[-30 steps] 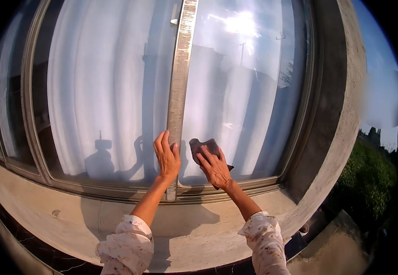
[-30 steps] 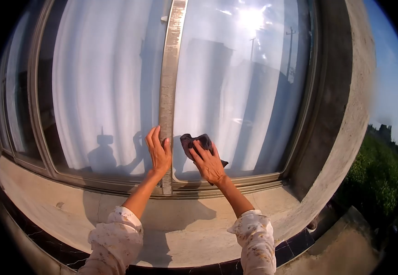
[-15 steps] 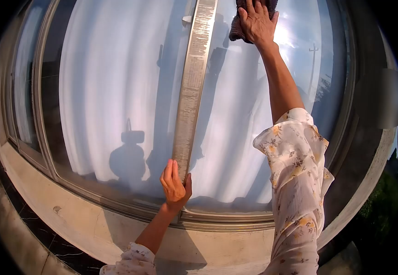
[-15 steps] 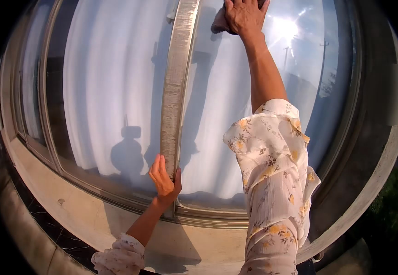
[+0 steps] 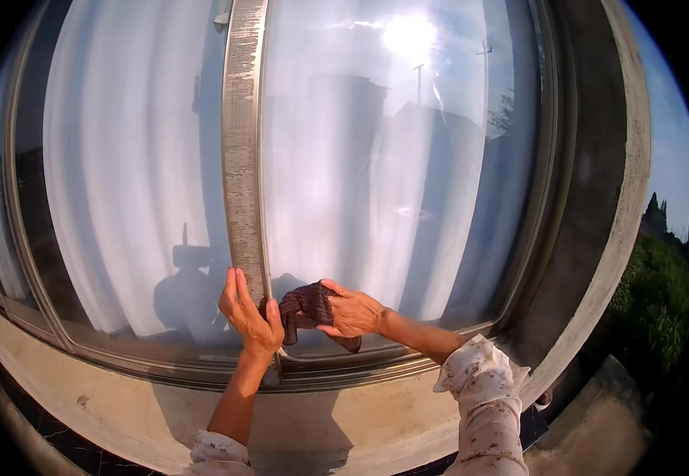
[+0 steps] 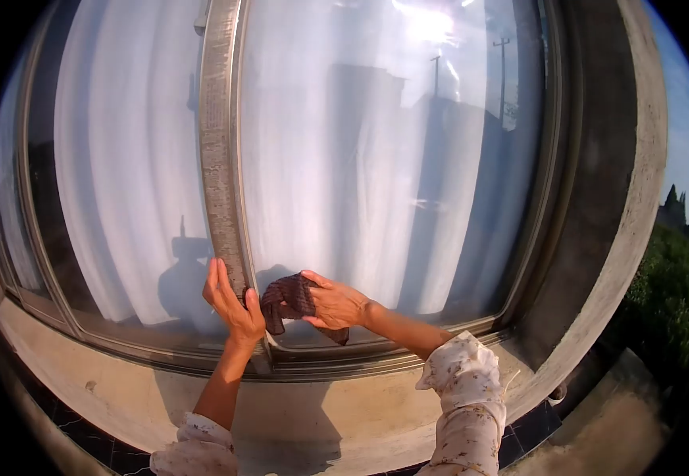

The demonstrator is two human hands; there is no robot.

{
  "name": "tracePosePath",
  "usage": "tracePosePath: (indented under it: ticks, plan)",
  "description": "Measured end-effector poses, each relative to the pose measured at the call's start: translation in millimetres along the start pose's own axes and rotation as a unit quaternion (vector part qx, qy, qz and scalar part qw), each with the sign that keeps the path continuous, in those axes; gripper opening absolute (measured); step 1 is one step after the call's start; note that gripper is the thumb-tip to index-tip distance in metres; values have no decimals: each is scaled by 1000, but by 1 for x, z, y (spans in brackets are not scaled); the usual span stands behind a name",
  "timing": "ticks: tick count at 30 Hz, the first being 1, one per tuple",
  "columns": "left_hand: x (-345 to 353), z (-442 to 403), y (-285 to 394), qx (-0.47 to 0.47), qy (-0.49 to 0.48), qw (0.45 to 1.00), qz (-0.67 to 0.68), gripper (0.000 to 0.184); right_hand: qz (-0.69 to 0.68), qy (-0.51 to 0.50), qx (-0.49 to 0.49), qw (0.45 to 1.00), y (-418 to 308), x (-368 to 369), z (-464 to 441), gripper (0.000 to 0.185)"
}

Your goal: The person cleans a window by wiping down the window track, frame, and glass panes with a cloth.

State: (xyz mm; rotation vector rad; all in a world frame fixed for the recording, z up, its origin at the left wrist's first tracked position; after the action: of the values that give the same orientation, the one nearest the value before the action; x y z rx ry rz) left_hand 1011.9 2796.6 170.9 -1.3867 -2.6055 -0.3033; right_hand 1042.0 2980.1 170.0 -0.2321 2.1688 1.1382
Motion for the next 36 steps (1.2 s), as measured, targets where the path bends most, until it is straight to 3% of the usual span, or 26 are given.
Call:
tracePosePath:
  ticks: [1,4,6,9,13,14,17,18,19,22,28,31,32,34,36]
  plan:
    - [0,1,1,-8,-1,1000,-10,58,-1,153,-12,988,29,-33,-23,49]
    - [4,2,1,17,4,998,-62,61,127,279,46,951,126,-138,-114,54]
    - [7,6,2,16,-8,999,-32,63,231,394,117,882,188,-185,-144,58]
    - [6,3,0,36,-10,998,-53,63,289,429,173,838,252,-228,-120,60]
    - [4,-1,3,23,-1,997,-69,61,309,443,408,736,297,-247,28,63]
    - [3,-1,3,19,10,997,-68,61,383,431,435,692,307,-230,85,66]
    - [4,-3,6,17,19,998,-53,60,289,411,649,572,254,-168,236,65]
    - [2,-4,6,16,20,998,-51,59,412,263,620,614,246,-111,312,62]
    - [2,-3,7,16,17,999,-44,59,269,371,690,560,195,-99,306,60]
    - [2,-3,7,12,21,998,-58,60,214,356,751,513,129,-26,326,63]
    - [3,-1,-5,25,-8,997,-78,62,269,415,670,554,250,-161,220,66]
    - [4,-1,-1,10,-6,998,-67,62,290,480,516,647,269,-184,110,65]
    - [6,-1,0,10,-16,998,-65,62,252,488,456,701,237,-184,62,72]
    - [6,0,3,-5,9,999,-50,61,243,458,416,747,169,-143,2,66]
    - [5,-2,2,17,10,998,-58,61,143,389,381,827,67,-81,-20,61]
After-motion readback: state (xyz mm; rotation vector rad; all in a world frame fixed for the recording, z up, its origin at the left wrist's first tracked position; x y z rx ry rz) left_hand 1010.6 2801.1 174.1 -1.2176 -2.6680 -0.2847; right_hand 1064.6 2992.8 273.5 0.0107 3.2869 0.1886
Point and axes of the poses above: each hand's wrist, its own z-axis away from the middle knuckle, its own x-axis out of the palm, y = z × x, the point moved 3 cm from there along -z, towards the middle knuckle, and after that the axes turned 12 degrees about y, right-handed, at the moved point
